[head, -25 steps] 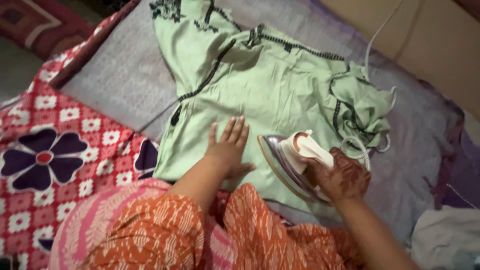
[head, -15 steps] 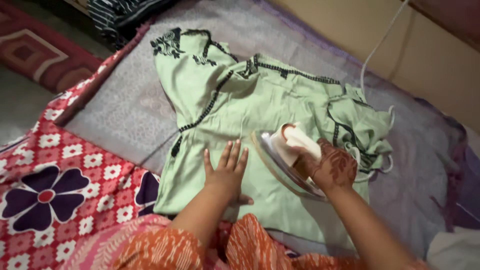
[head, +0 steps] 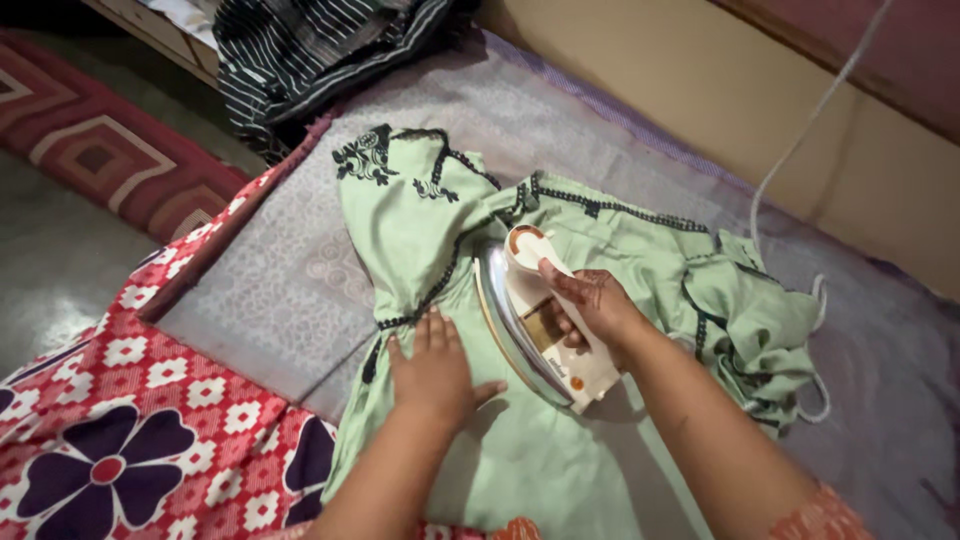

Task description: The person irons a light green garment with black embroidery on a bed, smoothing the fabric and adjusting the sleeves. After finishing the green garment, the person picks up a grey and white striped shirt and begins to unfold and smooth it out.

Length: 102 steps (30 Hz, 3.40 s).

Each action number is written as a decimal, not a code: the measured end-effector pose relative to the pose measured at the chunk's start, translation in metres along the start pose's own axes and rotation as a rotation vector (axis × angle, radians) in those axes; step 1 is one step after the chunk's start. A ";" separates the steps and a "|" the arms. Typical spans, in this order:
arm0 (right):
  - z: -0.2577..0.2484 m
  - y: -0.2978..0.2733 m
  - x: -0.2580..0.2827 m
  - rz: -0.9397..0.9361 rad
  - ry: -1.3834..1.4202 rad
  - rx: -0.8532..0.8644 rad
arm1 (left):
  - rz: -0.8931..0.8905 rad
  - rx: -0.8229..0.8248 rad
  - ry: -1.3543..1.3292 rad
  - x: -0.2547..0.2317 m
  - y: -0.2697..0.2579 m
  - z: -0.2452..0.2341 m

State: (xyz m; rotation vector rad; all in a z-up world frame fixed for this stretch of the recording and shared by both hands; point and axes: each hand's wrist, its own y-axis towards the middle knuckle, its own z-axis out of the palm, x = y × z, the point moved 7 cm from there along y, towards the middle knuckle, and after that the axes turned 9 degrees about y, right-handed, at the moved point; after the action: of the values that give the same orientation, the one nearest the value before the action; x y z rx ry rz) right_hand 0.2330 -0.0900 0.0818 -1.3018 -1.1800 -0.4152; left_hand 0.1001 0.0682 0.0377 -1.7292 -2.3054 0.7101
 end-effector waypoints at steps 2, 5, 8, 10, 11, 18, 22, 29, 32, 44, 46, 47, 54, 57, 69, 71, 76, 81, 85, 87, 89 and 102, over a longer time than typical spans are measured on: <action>0.008 0.010 0.002 -0.008 0.115 -0.054 | -0.007 -0.105 -0.034 -0.003 0.010 -0.008; 0.016 0.020 0.009 -0.119 0.110 -0.197 | 0.271 -0.755 -0.080 0.008 0.031 -0.047; 0.009 0.020 0.014 -0.114 -0.313 -0.210 | 0.284 -0.838 -0.031 0.052 0.073 -0.056; 0.005 0.009 0.015 -0.191 -0.371 -0.036 | 0.179 -0.823 -0.070 0.086 0.095 -0.061; 0.009 0.007 0.017 -0.229 -0.401 0.049 | 0.167 -0.858 -0.079 0.093 0.098 -0.062; 0.007 -0.002 0.029 -0.125 -0.608 0.047 | 0.125 -0.956 -0.113 0.097 0.096 -0.052; 0.014 0.013 0.030 -0.166 -0.363 -0.256 | 0.125 -0.986 -0.119 0.096 0.093 -0.053; 0.032 0.019 0.011 0.066 0.100 -0.111 | 0.133 -0.986 -0.129 0.095 0.095 -0.055; 0.053 -0.011 -0.015 0.189 0.286 -0.011 | 0.122 -0.992 -0.123 0.096 0.093 -0.055; 0.055 0.066 0.027 0.005 0.325 -0.230 | 0.115 -1.000 -0.102 0.096 0.092 -0.055; 0.056 0.056 0.025 -0.009 0.247 -0.165 | 0.120 -0.994 -0.105 0.095 0.093 -0.056; 0.056 0.048 0.022 -0.017 0.210 -0.135 | 0.118 -0.994 -0.104 0.096 0.093 -0.056; 0.063 -0.025 -0.016 0.128 0.018 -0.102 | 0.109 -0.987 -0.104 0.097 0.097 -0.053; 0.070 -0.016 -0.012 0.057 0.101 -0.123 | 0.111 -0.982 -0.122 0.097 0.096 -0.054; 0.060 0.013 0.012 0.064 0.067 -0.134 | 0.120 -0.989 -0.116 0.096 0.094 -0.055; 0.059 -0.011 -0.002 0.095 0.032 -0.118 | 0.125 -0.974 -0.122 0.096 0.095 -0.050; 0.067 -0.018 -0.004 0.043 0.050 -0.126 | 0.150 -0.964 -0.139 0.096 0.095 -0.053; 0.062 0.024 0.016 -0.094 0.067 -0.172 | 0.148 -0.969 -0.119 0.095 0.091 -0.054; 0.057 0.056 0.033 -0.086 0.111 -0.247 | 0.155 -0.957 -0.133 0.096 0.094 -0.054; 0.053 0.054 0.035 -0.082 0.052 -0.242 | 0.163 -0.959 -0.125 0.094 0.095 -0.055; 0.051 0.043 0.038 -0.092 -0.051 -0.200 | 0.161 -0.960 -0.115 0.097 0.094 -0.057; -0.022 -0.043 -0.020 -0.075 -0.378 -0.363 | 0.157 -0.941 -0.089 0.098 0.098 -0.053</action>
State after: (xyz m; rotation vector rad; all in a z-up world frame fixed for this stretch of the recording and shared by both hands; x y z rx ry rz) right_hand 0.1997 -0.1298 0.0907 -1.7053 -1.5205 -0.4655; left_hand 0.1755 0.1950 0.0238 -2.2451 -2.8117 -0.4005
